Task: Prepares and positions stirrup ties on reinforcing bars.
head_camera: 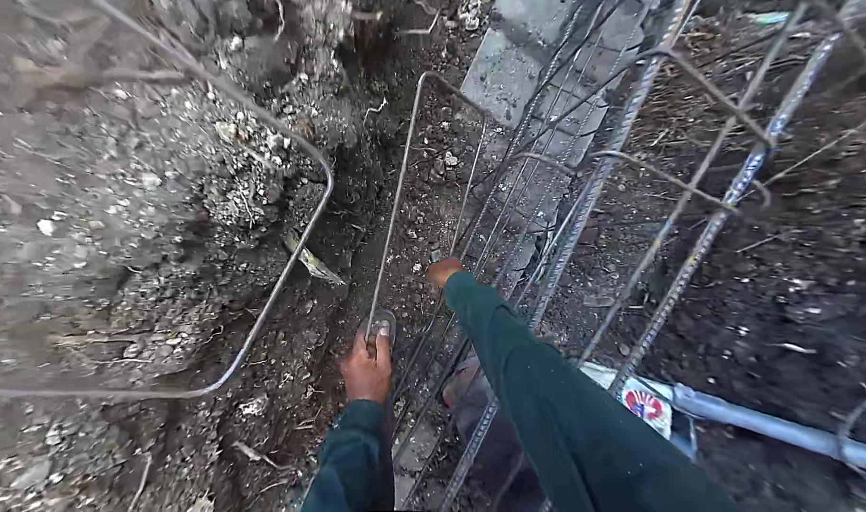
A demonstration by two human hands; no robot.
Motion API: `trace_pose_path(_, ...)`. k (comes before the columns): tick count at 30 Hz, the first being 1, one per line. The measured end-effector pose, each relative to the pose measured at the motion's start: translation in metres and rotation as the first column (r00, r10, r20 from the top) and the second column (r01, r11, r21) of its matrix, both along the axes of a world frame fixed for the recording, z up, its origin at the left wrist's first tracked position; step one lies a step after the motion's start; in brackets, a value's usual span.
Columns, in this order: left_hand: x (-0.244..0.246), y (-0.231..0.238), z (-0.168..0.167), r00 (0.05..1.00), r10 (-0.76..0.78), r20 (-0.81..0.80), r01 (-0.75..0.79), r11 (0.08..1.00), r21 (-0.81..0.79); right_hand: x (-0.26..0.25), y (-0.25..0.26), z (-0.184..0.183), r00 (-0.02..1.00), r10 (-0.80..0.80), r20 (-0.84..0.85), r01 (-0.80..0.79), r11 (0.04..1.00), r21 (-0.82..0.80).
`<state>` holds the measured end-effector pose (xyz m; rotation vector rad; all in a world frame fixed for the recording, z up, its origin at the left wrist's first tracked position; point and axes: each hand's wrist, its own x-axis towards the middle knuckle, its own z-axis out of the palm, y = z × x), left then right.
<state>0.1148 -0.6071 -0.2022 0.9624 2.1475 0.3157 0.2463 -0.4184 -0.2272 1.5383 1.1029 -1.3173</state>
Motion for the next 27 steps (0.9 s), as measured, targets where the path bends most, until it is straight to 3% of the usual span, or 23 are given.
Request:
trace_pose_path(2, 0.003, 0.001, -0.025, 0.998, 0.038, 0.051, -0.034, 0.996, -0.079, -0.003, 0.002, -0.021, 0.989, 0.141, 0.032, -0.141, 0.99, -0.025)
trace_pose_path(3, 0.004, 0.0, -0.039, 0.996, 0.059, 0.064, -0.053, 0.993, -0.103, -0.004, 0.002, -0.028, 0.99, 0.118, 0.076, -0.116, 0.993, -0.033)
trace_pose_path(5, 0.006, -0.005, -0.063, 0.996, 0.073, 0.05, -0.066, 0.989, -0.133, -0.002, -0.003, -0.042, 0.981, -0.079, 0.18, 0.081, 0.997, -0.007)
trace_pose_path(9, 0.001, 0.005, -0.093, 1.0, 0.022, 0.007, -0.021, 0.979, -0.202, -0.001, -0.007, -0.078, 0.964, -0.183, 0.194, 0.18, 0.983, 0.033)
trace_pose_path(14, -0.003, 0.007, -0.126, 0.991, -0.126, 0.052, 0.137, 0.927, -0.349, -0.006, -0.007, -0.122, 0.986, -0.019, 0.168, 0.025, 0.999, -0.031)
trace_pose_path(15, -0.003, 0.003, -0.135, 0.987, -0.152, 0.047, 0.158, 0.917, -0.367, -0.006, -0.009, -0.128, 0.974, -0.087, 0.211, 0.089, 0.996, -0.004)
trace_pose_path(17, 0.0, -0.01, -0.147, 0.98, -0.192, -0.042, 0.171, 0.938, -0.302, -0.004, -0.016, -0.141, 0.931, -0.251, 0.266, 0.237, 0.968, 0.085)
trace_pose_path(20, 0.017, -0.025, -0.151, 0.913, -0.306, -0.27, 0.29, 0.952, -0.096, 0.005, -0.023, -0.165, 0.927, -0.256, 0.274, 0.232, 0.966, 0.116)
trace_pose_path(22, 0.025, -0.029, -0.161, 0.821, -0.52, -0.234, 0.513, 0.853, -0.096, 0.009, -0.029, -0.177, 0.907, -0.304, 0.291, 0.258, 0.948, 0.185)
trace_pose_path(24, 0.03, -0.029, -0.179, 0.693, -0.721, -0.013, 0.7, 0.677, -0.226, 0.012, -0.033, -0.184, 0.891, -0.328, 0.313, 0.263, 0.936, 0.234)
trace_pose_path(25, 0.031, -0.026, -0.189, 0.641, -0.757, 0.126, 0.752, 0.588, -0.298, 0.014, -0.033, -0.185, 0.89, -0.326, 0.319, 0.256, 0.936, 0.242)
trace_pose_path(27, 0.034, -0.028, -0.208, 0.568, -0.783, 0.253, 0.807, 0.471, -0.355, 0.02, -0.033, -0.186, 0.892, -0.309, 0.329, 0.227, 0.937, 0.265)
